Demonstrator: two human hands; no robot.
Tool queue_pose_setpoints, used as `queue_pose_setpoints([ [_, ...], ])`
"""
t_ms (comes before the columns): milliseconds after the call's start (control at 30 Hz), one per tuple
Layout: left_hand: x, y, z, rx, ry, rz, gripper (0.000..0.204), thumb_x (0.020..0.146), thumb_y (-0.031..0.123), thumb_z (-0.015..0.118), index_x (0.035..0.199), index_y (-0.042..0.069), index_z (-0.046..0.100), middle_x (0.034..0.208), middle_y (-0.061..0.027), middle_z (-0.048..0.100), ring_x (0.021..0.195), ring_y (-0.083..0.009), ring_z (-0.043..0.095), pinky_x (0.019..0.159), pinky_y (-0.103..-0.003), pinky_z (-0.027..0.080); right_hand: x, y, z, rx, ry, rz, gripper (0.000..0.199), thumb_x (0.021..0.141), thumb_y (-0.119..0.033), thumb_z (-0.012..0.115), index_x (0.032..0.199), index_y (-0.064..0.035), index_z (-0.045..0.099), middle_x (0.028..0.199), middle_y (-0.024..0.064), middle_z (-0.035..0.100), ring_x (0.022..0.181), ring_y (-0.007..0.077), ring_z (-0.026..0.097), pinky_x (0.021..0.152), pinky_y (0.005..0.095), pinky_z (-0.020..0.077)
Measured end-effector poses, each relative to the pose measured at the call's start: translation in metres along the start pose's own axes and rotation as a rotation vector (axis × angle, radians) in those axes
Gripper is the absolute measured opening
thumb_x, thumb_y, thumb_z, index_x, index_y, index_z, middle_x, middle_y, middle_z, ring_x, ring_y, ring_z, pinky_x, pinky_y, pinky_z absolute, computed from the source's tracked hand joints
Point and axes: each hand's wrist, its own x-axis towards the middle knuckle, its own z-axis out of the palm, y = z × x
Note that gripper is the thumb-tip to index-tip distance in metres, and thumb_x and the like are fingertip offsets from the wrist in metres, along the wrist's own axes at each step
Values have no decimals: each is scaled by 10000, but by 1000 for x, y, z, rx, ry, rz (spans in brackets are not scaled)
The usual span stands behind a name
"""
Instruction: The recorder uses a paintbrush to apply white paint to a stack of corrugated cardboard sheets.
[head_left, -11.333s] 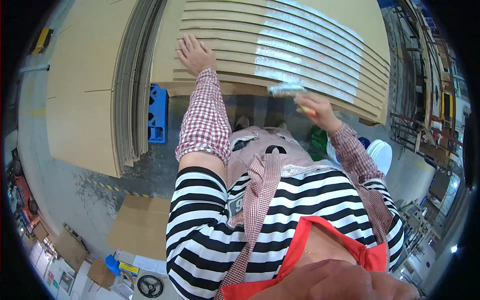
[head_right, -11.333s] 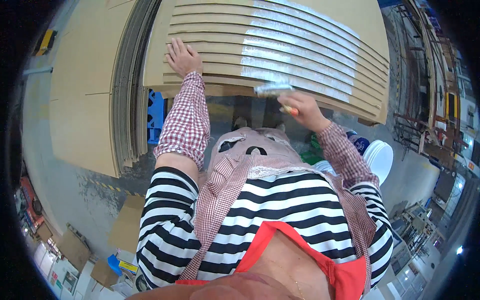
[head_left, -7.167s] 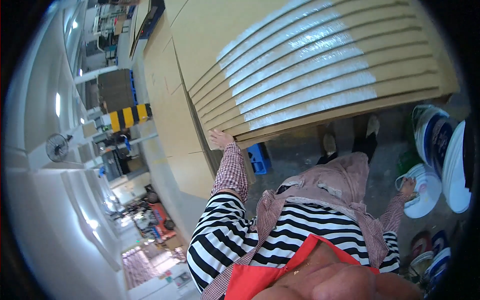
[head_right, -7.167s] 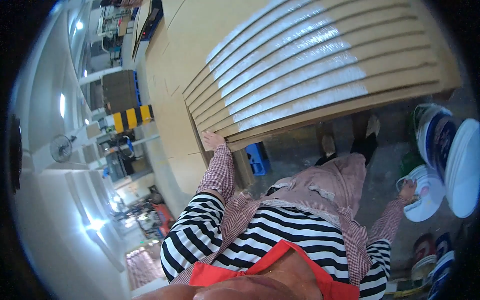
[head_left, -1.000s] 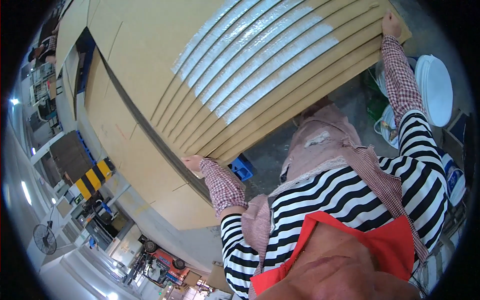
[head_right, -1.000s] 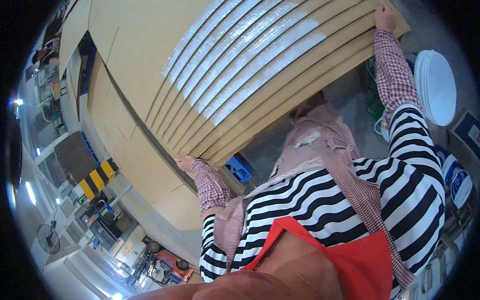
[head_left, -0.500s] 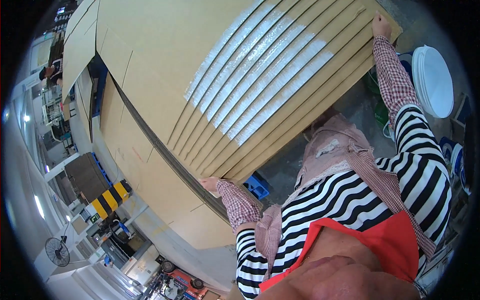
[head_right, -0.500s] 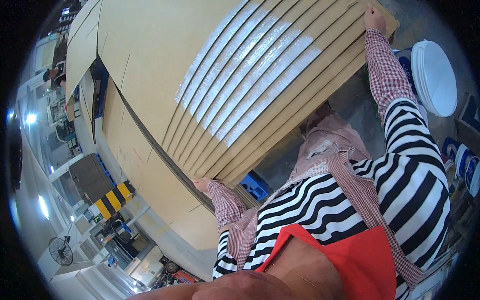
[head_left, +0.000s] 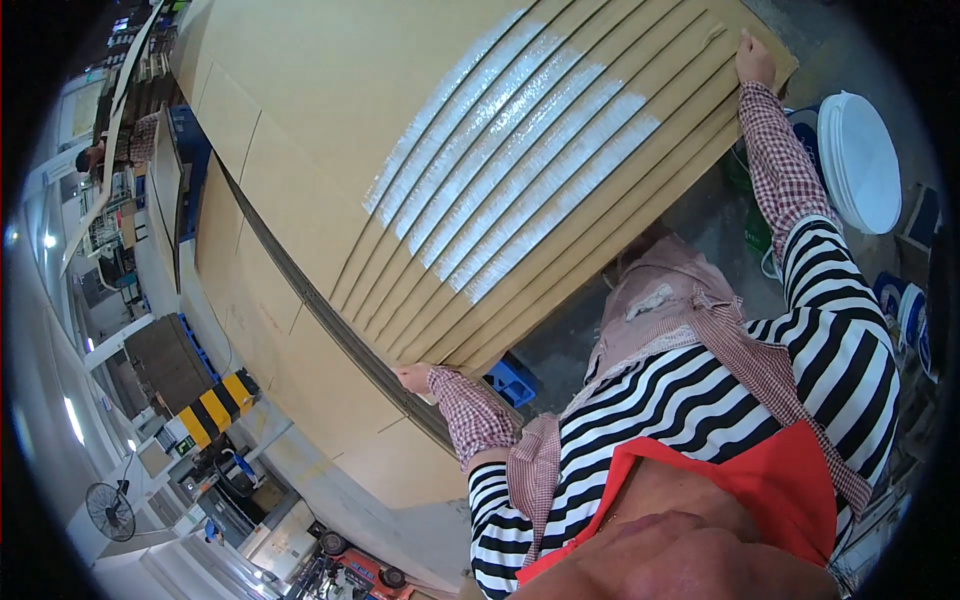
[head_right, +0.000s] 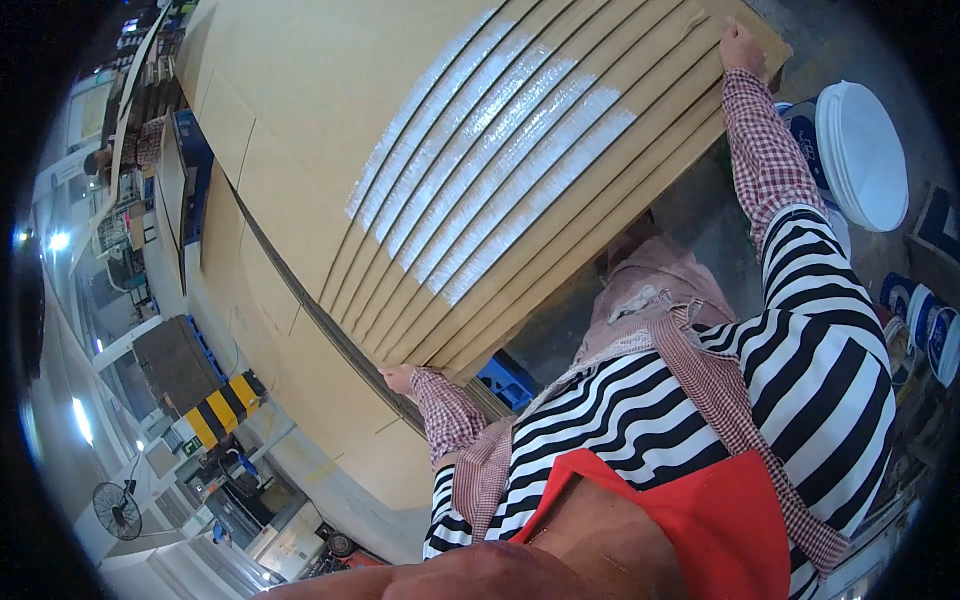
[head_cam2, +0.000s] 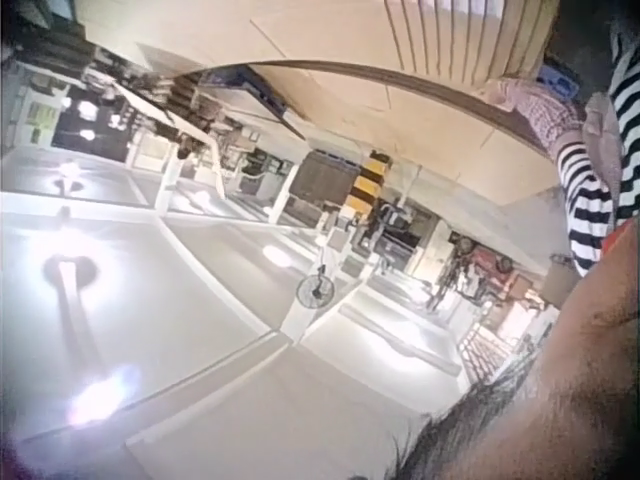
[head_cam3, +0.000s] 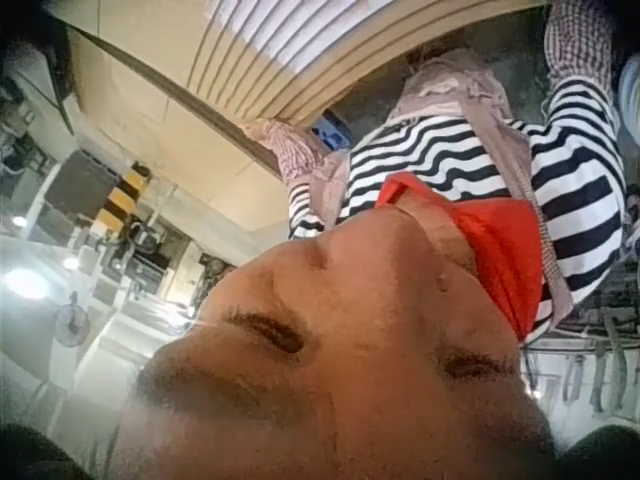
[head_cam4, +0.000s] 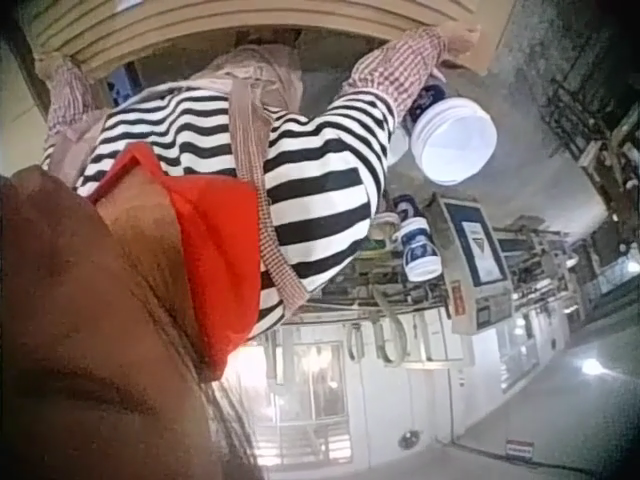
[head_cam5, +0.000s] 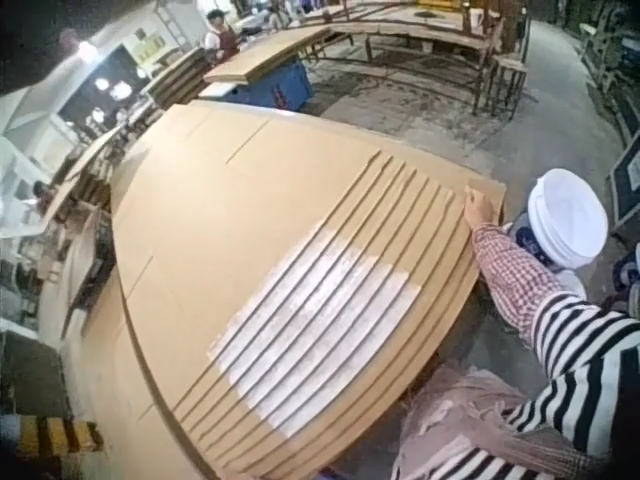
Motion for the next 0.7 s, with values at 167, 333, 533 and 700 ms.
queue_pose_setpoints([
  [167, -2, 4, -1, -16, 107, 71, 520, 1007, 368, 333, 1047, -45, 647, 977, -245, 661, 859, -422, 616, 724, -492, 482, 9, -4, 5, -86, -12, 74, 540, 961, -521, 319, 1189, -137, 623, 1141, 191, 630, 1084, 409, 570, 928, 503, 441],
  [333, -6, 6, -5, 52, 105, 45, 512, 994, 399, 363, 992, -15, 664, 946, -220, 670, 834, -408, 624, 692, -490, 484, 1, -11, -4, -24, 37, 84, 552, 957, -527, 319, 1165, -124, 634, 1103, 164, 655, 1061, 379, 590, 876, 480, 464],
  [533, -7, 2, 1, 29, 356, 118, 481, 988, 387, 389, 966, -5, 667, 868, -223, 663, 792, -405, 608, 711, -497, 463, -29, -24, -14, 153, 130, 107, 550, 905, -604, 423, 1118, -149, 648, 1065, 113, 681, 1059, 322, 592, 881, 436, 456],
  [700, 0, -2, 14, -171, 135, 83, 487, 982, 381, 423, 904, -38, 658, 791, -248, 632, 727, -418, 567, 696, -501, 444, -40, -31, -11, 130, 320, 44, 535, 879, -604, 495, 1158, -171, 642, 1063, 125, 670, 1046, 318, 582, 895, 435, 447],
])
